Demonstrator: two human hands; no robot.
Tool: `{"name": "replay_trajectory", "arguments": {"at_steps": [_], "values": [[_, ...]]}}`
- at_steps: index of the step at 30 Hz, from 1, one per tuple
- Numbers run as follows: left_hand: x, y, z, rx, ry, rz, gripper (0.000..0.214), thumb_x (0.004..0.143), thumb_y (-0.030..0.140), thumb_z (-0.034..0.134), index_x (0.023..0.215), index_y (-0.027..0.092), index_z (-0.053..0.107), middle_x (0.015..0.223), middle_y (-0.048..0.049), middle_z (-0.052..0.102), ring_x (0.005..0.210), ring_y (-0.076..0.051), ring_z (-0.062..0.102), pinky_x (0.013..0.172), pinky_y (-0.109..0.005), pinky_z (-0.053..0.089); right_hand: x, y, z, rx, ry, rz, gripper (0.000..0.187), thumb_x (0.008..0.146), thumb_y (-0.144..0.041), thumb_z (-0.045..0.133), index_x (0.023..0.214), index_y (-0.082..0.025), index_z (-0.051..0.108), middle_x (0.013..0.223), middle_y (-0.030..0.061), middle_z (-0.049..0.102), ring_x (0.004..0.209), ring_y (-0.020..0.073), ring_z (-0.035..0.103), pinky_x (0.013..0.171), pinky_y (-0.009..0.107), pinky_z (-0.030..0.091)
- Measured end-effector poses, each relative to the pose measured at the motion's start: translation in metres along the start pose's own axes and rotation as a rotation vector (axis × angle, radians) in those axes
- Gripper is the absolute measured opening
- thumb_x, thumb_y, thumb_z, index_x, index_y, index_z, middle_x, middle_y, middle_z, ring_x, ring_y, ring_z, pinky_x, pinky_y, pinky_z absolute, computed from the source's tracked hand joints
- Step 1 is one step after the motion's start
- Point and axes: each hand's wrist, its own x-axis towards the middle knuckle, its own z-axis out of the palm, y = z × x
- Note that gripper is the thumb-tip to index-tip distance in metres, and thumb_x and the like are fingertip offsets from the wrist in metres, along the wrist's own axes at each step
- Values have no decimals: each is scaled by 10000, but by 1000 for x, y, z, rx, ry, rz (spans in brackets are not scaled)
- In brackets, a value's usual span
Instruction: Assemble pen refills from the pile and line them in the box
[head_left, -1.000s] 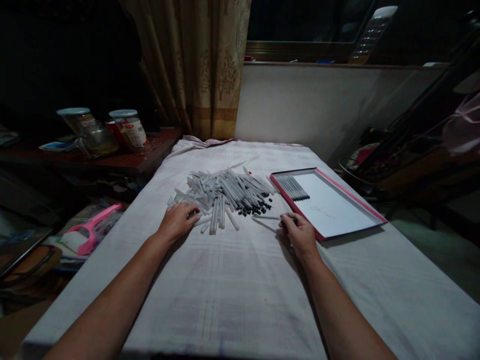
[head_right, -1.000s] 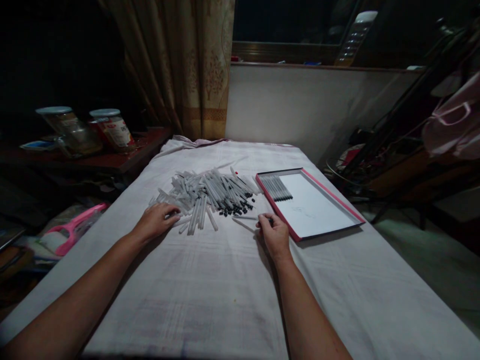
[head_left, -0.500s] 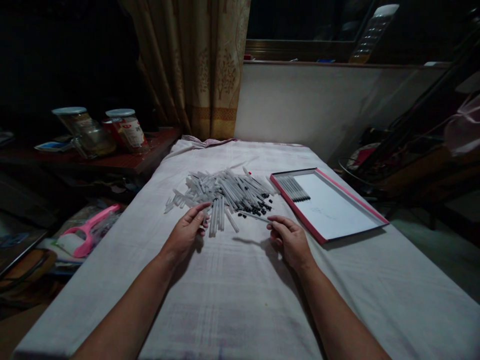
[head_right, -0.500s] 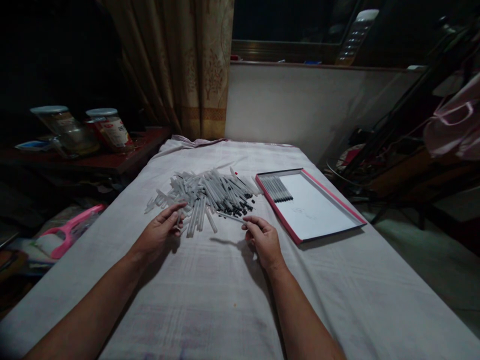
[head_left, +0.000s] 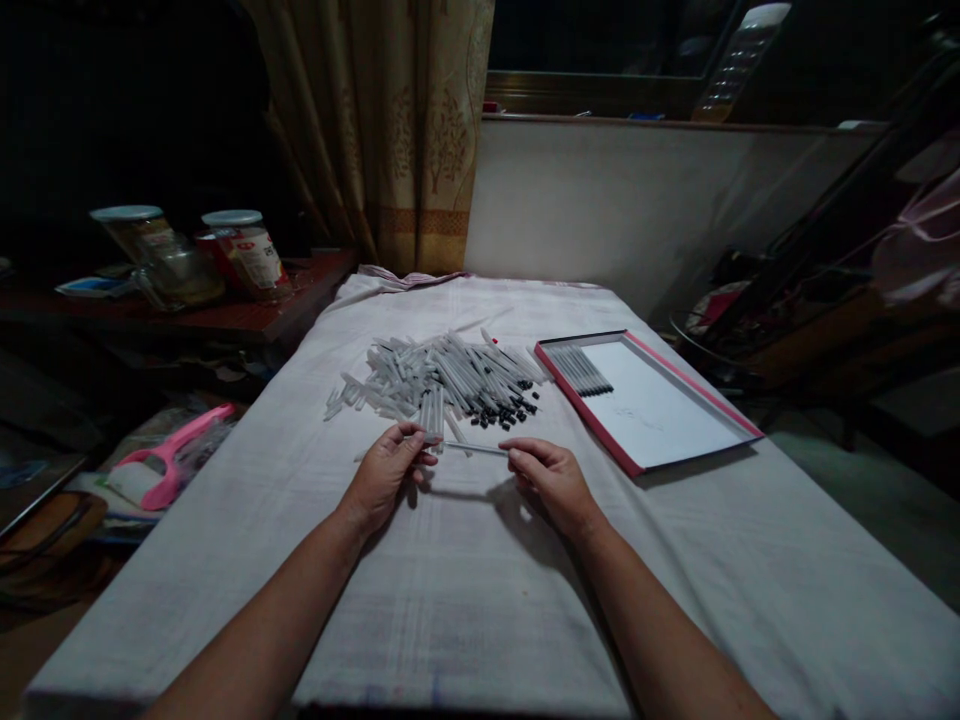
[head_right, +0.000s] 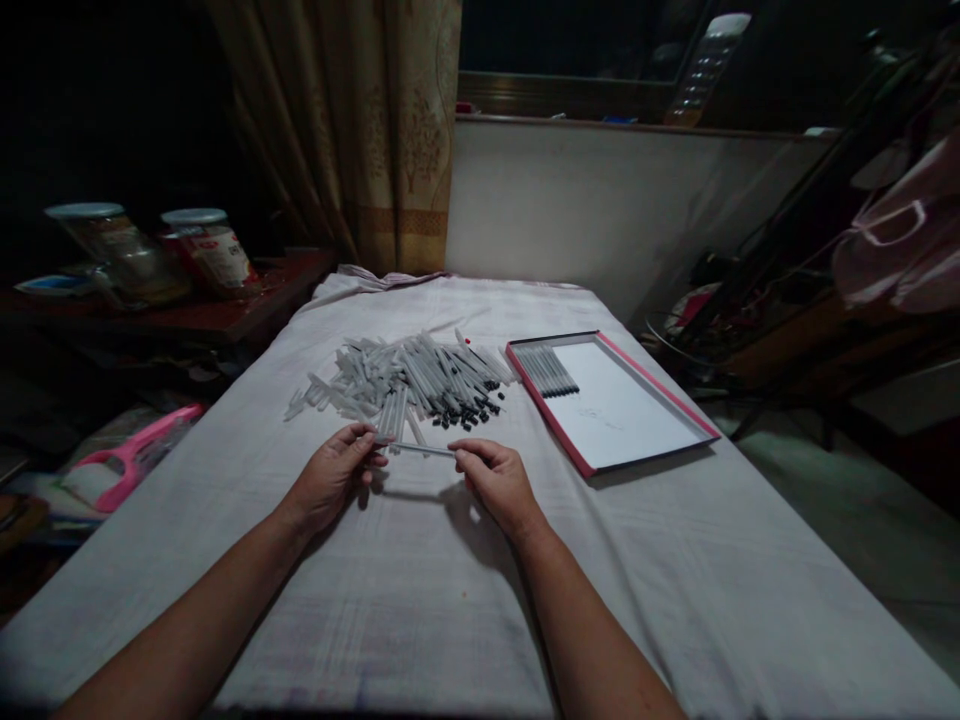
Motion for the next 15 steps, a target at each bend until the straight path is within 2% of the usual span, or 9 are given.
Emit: {"name": "replay_trajectory", "arguments": {"at_steps": [4, 11, 15], "values": [[0, -2, 1, 16, -12, 6, 411, 649, 389, 821, 883, 173, 561, 828, -28, 710, 603, -101, 636, 386, -129, 415, 1, 3, 2, -41, -11, -4, 332, 623, -414, 734, 820, -150, 777, 562, -6, 590, 428, 71, 417, 401, 199, 282], [1, -3, 0, 34, -8, 21, 418, 639, 409, 821, 873, 169, 572, 867, -50, 718, 629, -113, 647, 386, -135, 409, 1, -2, -1, -66, 16, -8, 333, 615, -412, 725, 816, -150, 773, 578, 1, 605, 433, 75, 443, 412, 203, 322], [-2, -3, 2, 86, -20, 15, 399, 659, 414, 804, 882, 181, 569, 790, -28, 708, 572, -112, 636, 374, -143, 392, 1, 0, 0, -86, 8, -13, 336, 633, -421, 709, 828, -155, 773, 579, 2, 610, 415, 72, 423, 381, 197, 287]]}}
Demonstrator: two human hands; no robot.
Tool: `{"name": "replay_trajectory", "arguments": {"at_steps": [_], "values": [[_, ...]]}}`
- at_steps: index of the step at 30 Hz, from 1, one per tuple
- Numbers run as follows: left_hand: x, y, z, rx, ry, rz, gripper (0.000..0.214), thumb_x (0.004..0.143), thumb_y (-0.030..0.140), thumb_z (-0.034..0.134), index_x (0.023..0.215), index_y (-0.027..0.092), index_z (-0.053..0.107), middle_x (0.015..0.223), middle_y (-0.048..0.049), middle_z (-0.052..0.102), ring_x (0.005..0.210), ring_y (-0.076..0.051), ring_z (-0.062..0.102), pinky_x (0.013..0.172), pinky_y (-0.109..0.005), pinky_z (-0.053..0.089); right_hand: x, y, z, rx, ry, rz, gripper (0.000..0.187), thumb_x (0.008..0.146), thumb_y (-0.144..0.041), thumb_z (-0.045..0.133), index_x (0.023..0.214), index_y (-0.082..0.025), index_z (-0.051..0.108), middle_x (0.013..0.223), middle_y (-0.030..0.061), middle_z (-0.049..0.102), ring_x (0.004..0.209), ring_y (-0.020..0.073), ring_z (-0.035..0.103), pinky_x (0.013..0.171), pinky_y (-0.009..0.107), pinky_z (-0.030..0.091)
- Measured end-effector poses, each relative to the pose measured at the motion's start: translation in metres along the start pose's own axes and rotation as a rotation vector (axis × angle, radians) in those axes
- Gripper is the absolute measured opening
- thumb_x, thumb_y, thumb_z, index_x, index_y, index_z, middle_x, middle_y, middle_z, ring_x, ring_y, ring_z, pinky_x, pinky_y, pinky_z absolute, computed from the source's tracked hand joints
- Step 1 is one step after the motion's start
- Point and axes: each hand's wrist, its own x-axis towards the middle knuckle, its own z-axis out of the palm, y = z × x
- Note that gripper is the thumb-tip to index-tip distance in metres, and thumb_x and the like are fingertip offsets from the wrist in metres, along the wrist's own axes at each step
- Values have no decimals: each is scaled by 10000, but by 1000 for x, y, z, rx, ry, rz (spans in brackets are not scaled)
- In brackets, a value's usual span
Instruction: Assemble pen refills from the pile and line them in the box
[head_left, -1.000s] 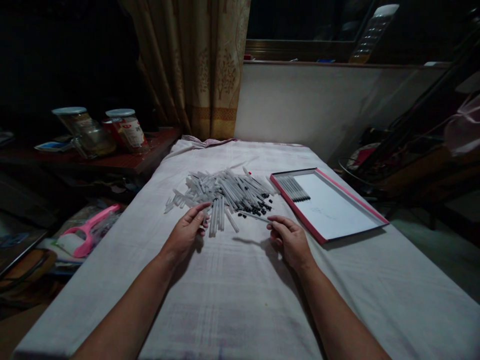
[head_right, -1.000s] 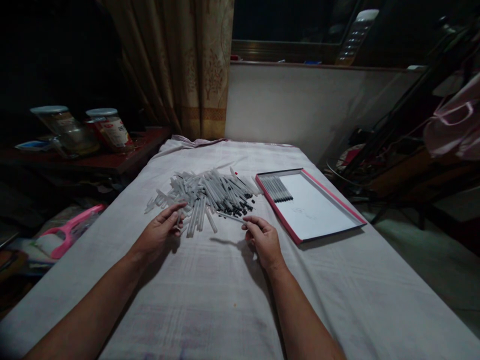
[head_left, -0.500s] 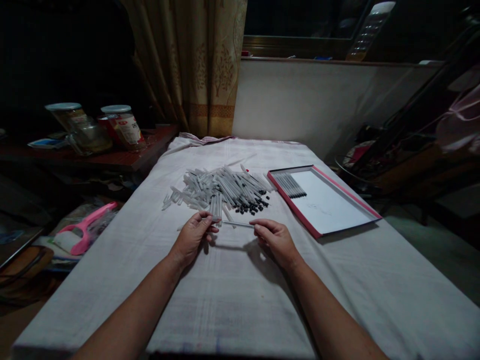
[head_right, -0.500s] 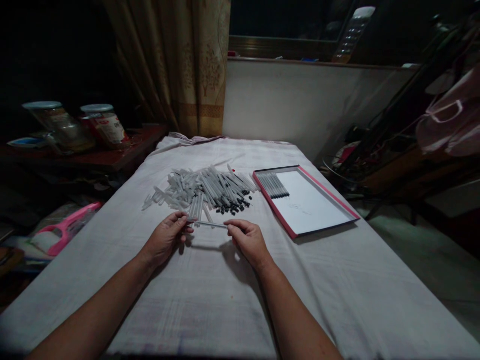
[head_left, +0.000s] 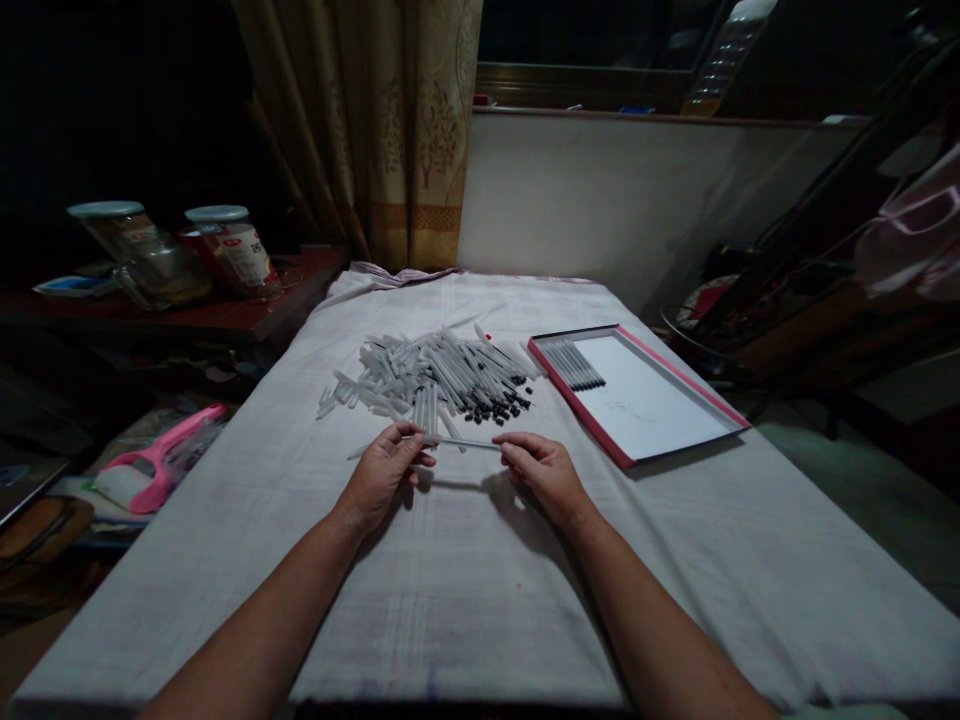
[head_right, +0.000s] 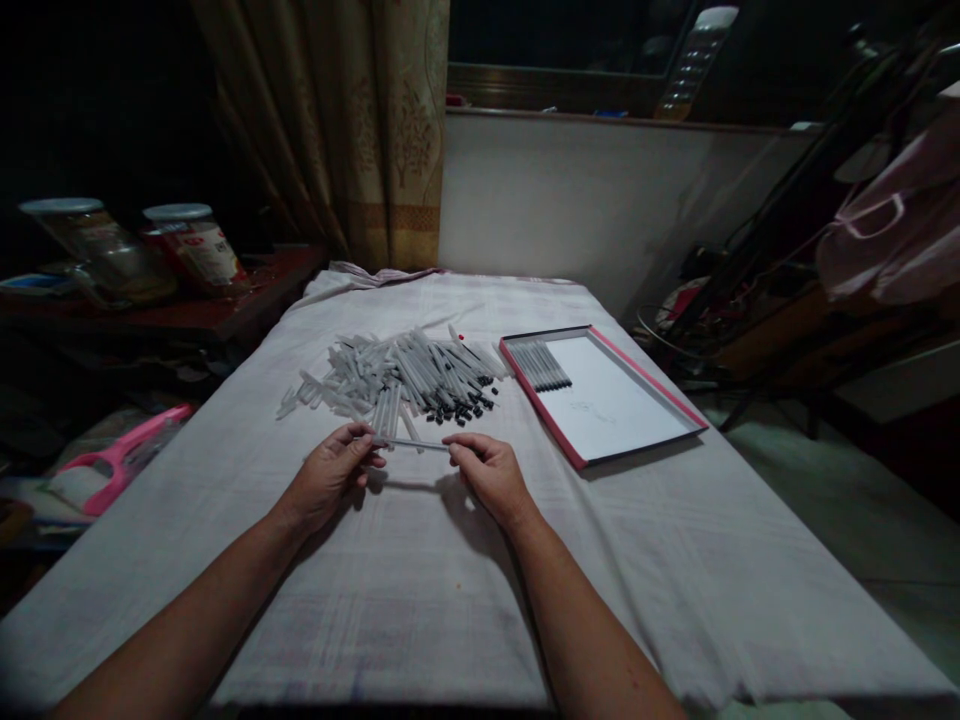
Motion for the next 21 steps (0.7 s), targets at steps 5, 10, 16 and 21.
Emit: {"name": "replay_trajectory", "arguments": {"at_steps": [5, 10, 16, 21], "values": [[-5, -2, 5, 104, -58, -37, 438, 671, 475, 778, 942, 186, 592, 667, -1, 682, 464, -105, 587, 366, -163, 357, 0, 5, -2, -64, -86, 7, 372, 662, -413, 711, 907, -139, 769, 457, -51, 506, 376, 60, 334, 375, 195, 229], [-6, -12, 8, 167, -146, 8, 386, 644, 448, 798, 860, 153, 674, 710, -39, 706, 516, -96, 580, 468, -192, 419, 2, 2, -18, -247, -197, -84, 312, 728, -413, 672, 862, -148, 767, 522, -25, 576, 456, 97, 445, 431, 206, 323], [-5, -8, 9, 135, -142, -30, 362, 613, 439, 814, 811, 162, 689, 682, -31, 696, 498, -104, 564, 470, -220, 443, 2, 2, -25, -508, -324, -277, 241, 832, -337, 584, 757, -196, 765, 662, -6, 692, 622, 152, 597, 588, 235, 444], [-6, -4, 9, 118, -127, -48, 363, 577, 414, 840, 788, 158, 692, 672, -32, 698, 492, -102, 569, 462, -212, 436, 3, 8, -20, -507, -313, -332, 234, 846, -332, 580, 827, -208, 777, 731, 6, 729, 678, 179, 646, 641, 256, 476]]}}
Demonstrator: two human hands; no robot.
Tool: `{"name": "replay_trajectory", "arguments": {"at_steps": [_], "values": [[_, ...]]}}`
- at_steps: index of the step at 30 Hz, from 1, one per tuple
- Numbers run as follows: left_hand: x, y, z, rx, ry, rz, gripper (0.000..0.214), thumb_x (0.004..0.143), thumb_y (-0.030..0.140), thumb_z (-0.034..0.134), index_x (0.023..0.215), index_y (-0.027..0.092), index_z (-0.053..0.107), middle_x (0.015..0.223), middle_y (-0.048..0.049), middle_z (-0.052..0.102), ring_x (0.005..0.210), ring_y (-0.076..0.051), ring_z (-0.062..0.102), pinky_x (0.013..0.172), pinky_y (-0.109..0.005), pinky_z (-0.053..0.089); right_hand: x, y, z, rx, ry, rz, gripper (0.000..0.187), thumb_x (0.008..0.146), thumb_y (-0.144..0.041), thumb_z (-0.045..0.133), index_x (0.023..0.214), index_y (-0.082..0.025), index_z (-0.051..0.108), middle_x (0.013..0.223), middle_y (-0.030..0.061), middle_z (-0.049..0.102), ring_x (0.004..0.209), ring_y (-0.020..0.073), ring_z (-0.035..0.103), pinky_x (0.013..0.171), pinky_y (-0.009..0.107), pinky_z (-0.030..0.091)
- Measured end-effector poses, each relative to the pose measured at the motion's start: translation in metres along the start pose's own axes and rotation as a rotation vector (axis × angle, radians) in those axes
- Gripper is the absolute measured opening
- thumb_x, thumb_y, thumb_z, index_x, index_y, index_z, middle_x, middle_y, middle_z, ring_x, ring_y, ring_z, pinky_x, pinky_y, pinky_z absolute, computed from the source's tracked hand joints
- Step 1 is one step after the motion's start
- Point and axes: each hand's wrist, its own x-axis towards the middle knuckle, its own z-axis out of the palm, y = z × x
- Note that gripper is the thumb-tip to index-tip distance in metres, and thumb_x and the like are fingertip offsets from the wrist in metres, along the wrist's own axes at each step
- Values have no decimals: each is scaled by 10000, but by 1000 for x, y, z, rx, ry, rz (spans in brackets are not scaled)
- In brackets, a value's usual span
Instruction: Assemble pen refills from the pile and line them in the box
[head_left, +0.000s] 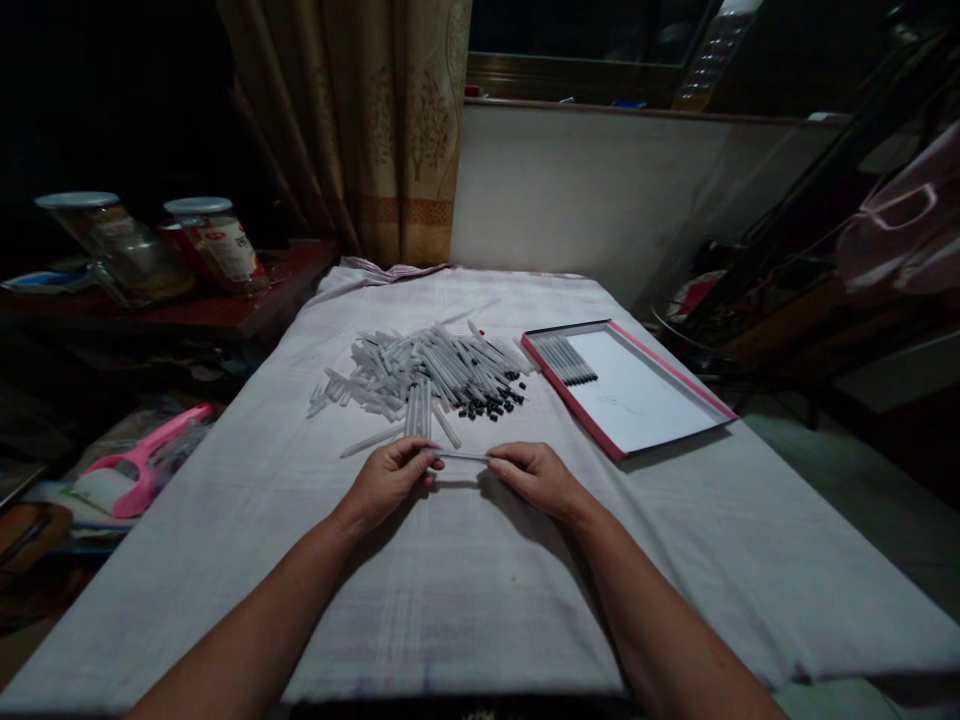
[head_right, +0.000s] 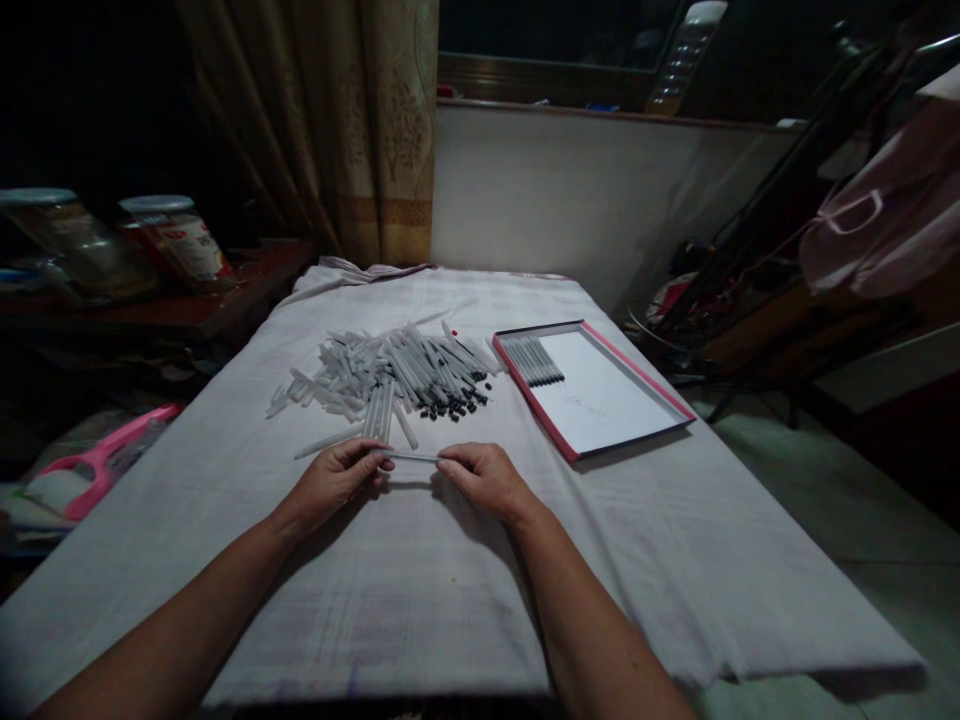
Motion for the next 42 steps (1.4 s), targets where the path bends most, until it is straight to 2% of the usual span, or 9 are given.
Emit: {"name": "replay_trajectory", "arguments": {"at_steps": [14, 24, 26, 28, 31, 33, 35, 38, 42], "values": [[1, -4, -3, 34, -1, 5, 364, 600, 419, 814, 797, 144, 680, 641, -45, 689, 499, -114, 586, 382, -169, 303, 3, 0, 7, -73, 40, -74, 240, 864, -316, 561, 837, -211, 775, 782, 48, 749, 719, 201, 678, 672, 283, 489], [4, 0, -3, 74, 41, -21, 450, 608, 485, 783, 867, 139, 658, 726, -55, 704, 560, -126, 622, 368, -154, 372, 6, -5, 14, -158, 62, -66, 251, 887, -275, 519, 893, -196, 757, 838, 58, 758, 775, 193, 686, 718, 281, 491], [6, 1, -4, 45, 34, -3, 478, 627, 485, 776, 946, 150, 653, 791, -65, 714, 607, -137, 647, 372, -154, 394, 9, -8, 9, -152, 53, -58, 253, 885, -278, 517, 927, -203, 755, 869, 54, 764, 786, 195, 692, 720, 286, 497], [8, 4, -7, 12, 43, 4, 531, 646, 471, 773, 1061, 175, 627, 852, -64, 717, 621, -139, 657, 365, -153, 400, 14, -9, -5, -144, 105, -58, 260, 878, -302, 522, 956, -206, 751, 893, 52, 765, 808, 202, 695, 730, 294, 506], [11, 7, -16, -30, 86, 20, 544, 643, 458, 780, 1085, 188, 616, 833, -41, 707, 571, -123, 638, 347, -152, 394, 28, 1, -46, -178, 353, 22, 334, 867, -385, 513, 990, -175, 741, 854, 64, 756, 771, 209, 687, 706, 303, 519], [13, 9, -24, -50, 124, 40, 475, 620, 472, 791, 954, 167, 646, 748, -19, 685, 523, -109, 608, 339, -151, 390, 40, 13, -84, -293, 582, 221, 391, 870, -412, 485, 1016, -150, 736, 833, 73, 751, 741, 208, 681, 682, 299, 524], [15, 10, -31, -76, 170, 51, 454, 590, 511, 803, 814, 150, 643, 643, 7, 646, 448, -82, 548, 326, -145, 370, 51, 29, -122, -432, 714, 437, 381, 854, -383, 501, 1049, -161, 741, 958, 86, 756, 865, 230, 688, 752, 308, 524], [18, 13, -37, -123, 254, 57, 523, 558, 616, 789, 701, 147, 607, 511, 38, 576, 378, -59, 462, 305, -136, 332, 66, 51, -164, -522, 760, 641, 373, 822, -343, 542, 1040, -138, 763, 1049, 153, 741, 978, 322, 672, 789, 384, 515], [21, 17, -42, -175, 391, 90, 585, 523, 689, 770, 677, 154, 591, 463, 41, 546, 392, -75, 469, 307, -140, 326, 86, 78, -183, -608, 711, 834, 355, 813, -334, 559, 1036, -168, 780, 1084, 168, 733, 995, 363, 672, 764, 410, 518]]}}
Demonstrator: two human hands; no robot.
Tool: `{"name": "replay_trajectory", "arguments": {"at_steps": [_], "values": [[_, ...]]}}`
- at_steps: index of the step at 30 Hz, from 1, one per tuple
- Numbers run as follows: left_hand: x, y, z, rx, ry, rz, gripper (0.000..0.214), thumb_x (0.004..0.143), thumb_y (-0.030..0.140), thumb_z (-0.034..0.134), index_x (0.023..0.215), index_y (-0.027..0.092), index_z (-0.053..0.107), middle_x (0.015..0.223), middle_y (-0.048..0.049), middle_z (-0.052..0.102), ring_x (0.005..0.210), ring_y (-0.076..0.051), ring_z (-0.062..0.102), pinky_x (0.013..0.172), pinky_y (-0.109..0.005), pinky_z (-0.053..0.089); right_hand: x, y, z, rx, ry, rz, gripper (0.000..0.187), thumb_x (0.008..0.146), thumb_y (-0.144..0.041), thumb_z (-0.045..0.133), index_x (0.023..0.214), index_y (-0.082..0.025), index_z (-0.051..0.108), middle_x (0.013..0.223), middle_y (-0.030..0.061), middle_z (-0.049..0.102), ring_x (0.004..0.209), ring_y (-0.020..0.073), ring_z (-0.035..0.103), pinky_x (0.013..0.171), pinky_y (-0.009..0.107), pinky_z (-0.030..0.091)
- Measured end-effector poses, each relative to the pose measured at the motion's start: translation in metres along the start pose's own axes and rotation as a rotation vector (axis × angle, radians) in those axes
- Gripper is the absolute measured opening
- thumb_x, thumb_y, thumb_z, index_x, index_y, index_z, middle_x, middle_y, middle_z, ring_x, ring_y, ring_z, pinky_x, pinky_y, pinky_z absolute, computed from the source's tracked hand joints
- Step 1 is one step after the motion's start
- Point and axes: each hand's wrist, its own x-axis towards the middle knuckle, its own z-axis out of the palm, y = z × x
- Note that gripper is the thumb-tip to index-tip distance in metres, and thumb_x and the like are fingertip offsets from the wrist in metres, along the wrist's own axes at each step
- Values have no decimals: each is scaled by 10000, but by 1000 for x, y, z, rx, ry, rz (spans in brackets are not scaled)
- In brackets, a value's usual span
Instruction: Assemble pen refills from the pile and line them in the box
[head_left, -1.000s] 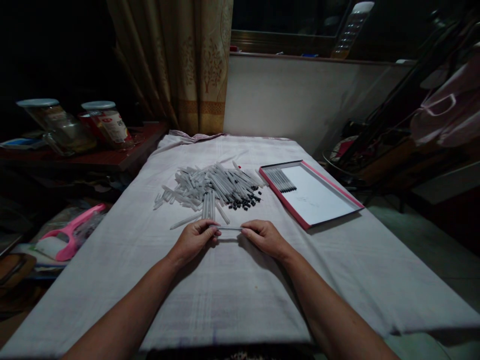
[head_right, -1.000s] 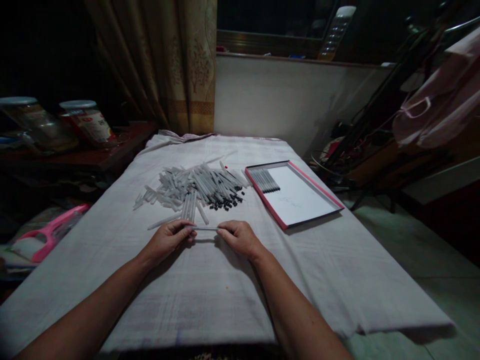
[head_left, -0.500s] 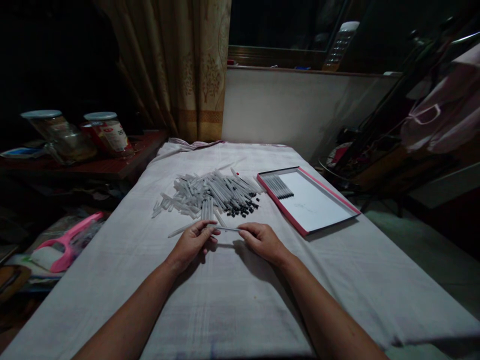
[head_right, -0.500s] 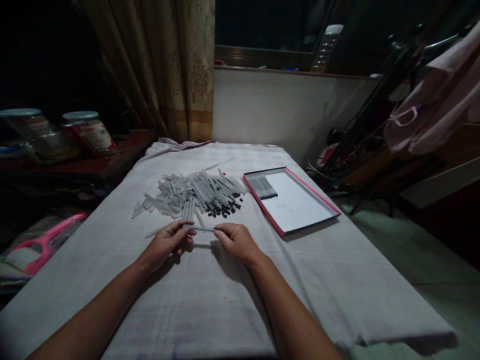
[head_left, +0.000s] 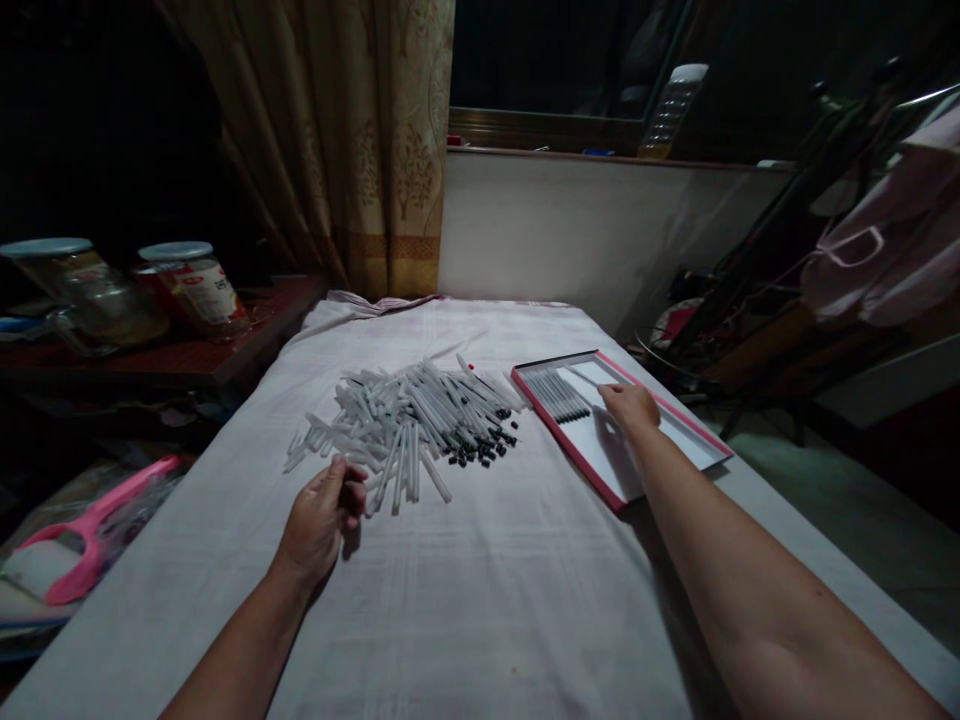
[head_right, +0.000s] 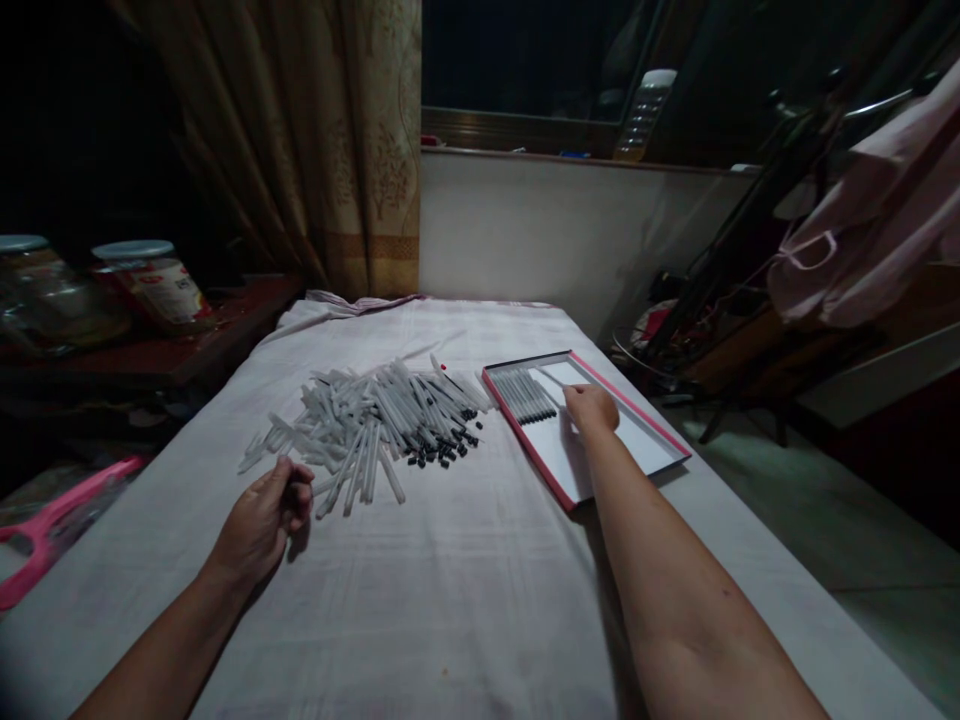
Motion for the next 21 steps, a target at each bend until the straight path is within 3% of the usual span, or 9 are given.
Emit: {"name": "replay_trajectory", "arguments": {"at_steps": [4, 9, 13, 21], "values": [[7, 2, -5, -27, 88, 12, 572, 531, 672, 776, 719, 160, 604, 494, 47, 557, 417, -71, 476, 328, -132, 327, 18, -7, 22, -105, -43, 39, 346, 816, -348, 559, 1054, -226, 778, 1121, 144, 726, 1008, 330, 675, 762, 382, 523], [10, 2, -7, 9, 99, 11, 525, 582, 643, 760, 726, 163, 606, 506, 45, 555, 423, -78, 471, 338, -148, 339, 26, -11, 40, -180, -101, 9, 327, 796, -321, 573, 1051, -293, 776, 1146, 92, 724, 1062, 309, 655, 841, 386, 504], [10, 1, -5, 17, 97, 15, 469, 634, 602, 742, 728, 163, 606, 509, 40, 550, 426, -82, 468, 346, -155, 342, 26, -7, 44, -207, -130, -41, 360, 800, -332, 567, 1112, -341, 747, 1222, 51, 696, 1139, 303, 615, 909, 390, 474], [11, 5, -7, 24, 125, 38, 414, 674, 562, 714, 722, 167, 599, 515, 41, 543, 435, -86, 467, 353, -159, 345, 26, -10, 43, -247, -169, -103, 387, 843, -357, 504, 1161, -331, 724, 1255, 59, 678, 1142, 310, 609, 890, 398, 476]]}}
